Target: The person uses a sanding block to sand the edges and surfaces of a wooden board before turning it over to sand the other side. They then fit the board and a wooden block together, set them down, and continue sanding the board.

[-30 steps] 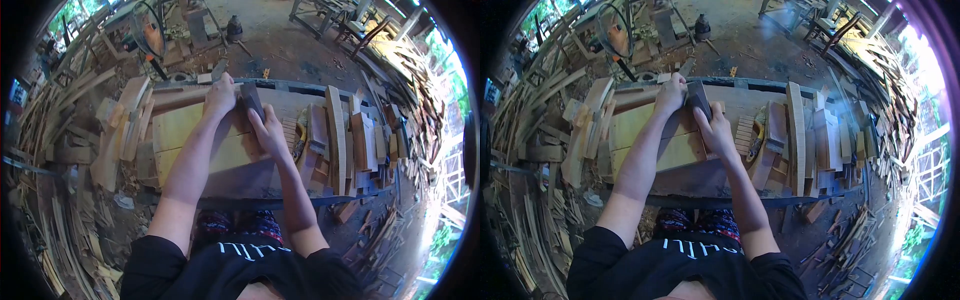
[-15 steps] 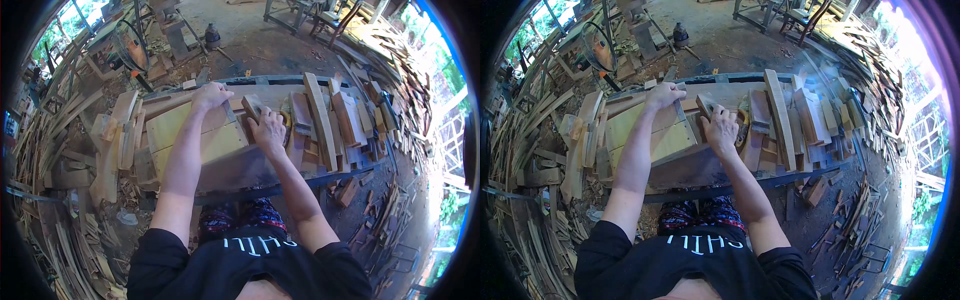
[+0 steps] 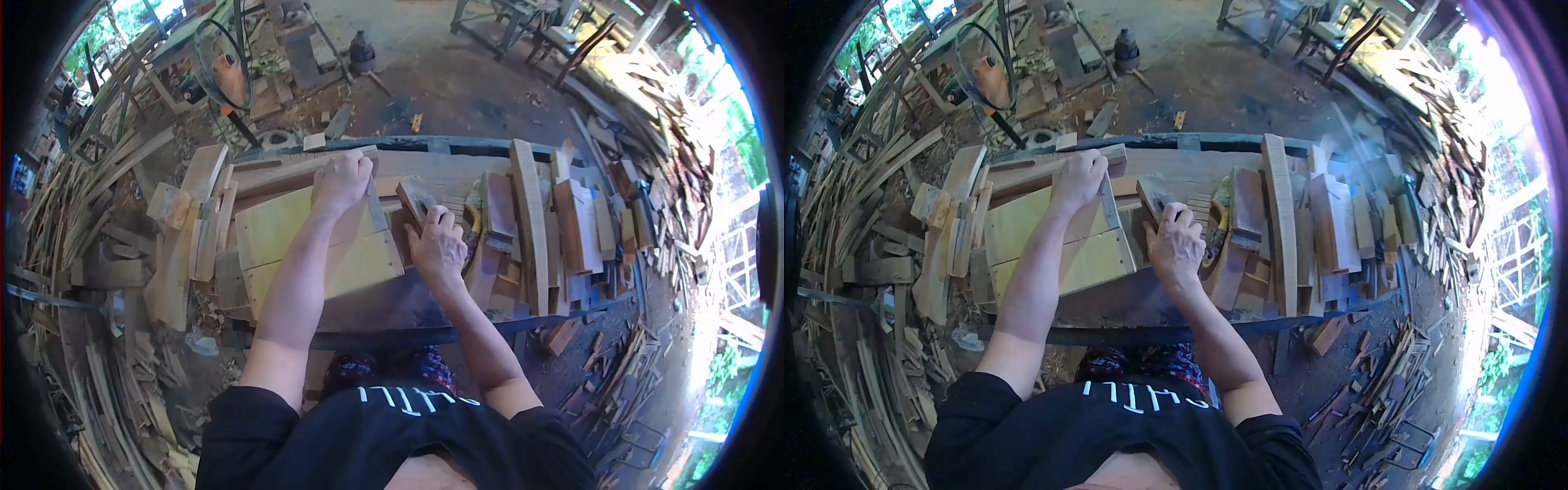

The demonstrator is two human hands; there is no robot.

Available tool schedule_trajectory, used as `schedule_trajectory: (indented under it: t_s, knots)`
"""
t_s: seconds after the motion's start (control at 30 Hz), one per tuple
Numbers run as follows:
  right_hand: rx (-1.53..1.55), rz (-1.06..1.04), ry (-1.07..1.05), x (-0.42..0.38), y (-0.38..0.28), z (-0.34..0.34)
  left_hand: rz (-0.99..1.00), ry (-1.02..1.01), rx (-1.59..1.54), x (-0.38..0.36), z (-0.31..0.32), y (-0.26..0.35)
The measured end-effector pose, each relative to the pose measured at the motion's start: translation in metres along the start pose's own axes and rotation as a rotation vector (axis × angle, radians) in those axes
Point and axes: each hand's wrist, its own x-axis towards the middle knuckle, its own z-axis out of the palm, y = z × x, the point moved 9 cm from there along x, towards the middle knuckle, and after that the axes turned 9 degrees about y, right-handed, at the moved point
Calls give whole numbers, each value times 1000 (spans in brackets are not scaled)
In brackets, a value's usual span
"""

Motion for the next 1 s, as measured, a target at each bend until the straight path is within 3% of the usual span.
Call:
schedule_trajectory:
  t_s: [0.33,0.43,0.57,0.67,0.77,0.87,1.0]
  knots:
    - [268,106,-66,9,30,2,173,144,21,-17,-31,37]
    - [703,353,-218,-4,49,-3,244,272,151,-61,-43,41]
    - [965,602,-371,-53,25,-48,168,-14,260,-123,-43,27]
    - [913,419,-369,-51,-14,-75,197,-28,321,-135,-39,26]
    - [792,316,-343,-11,-21,-40,156,-68,366,-131,-36,27]
    - [838,385,-373,-8,-15,-24,159,-67,342,-130,-41,30]
    - [877,312,-332,-37,-23,-84,174,-38,316,-128,-37,27]
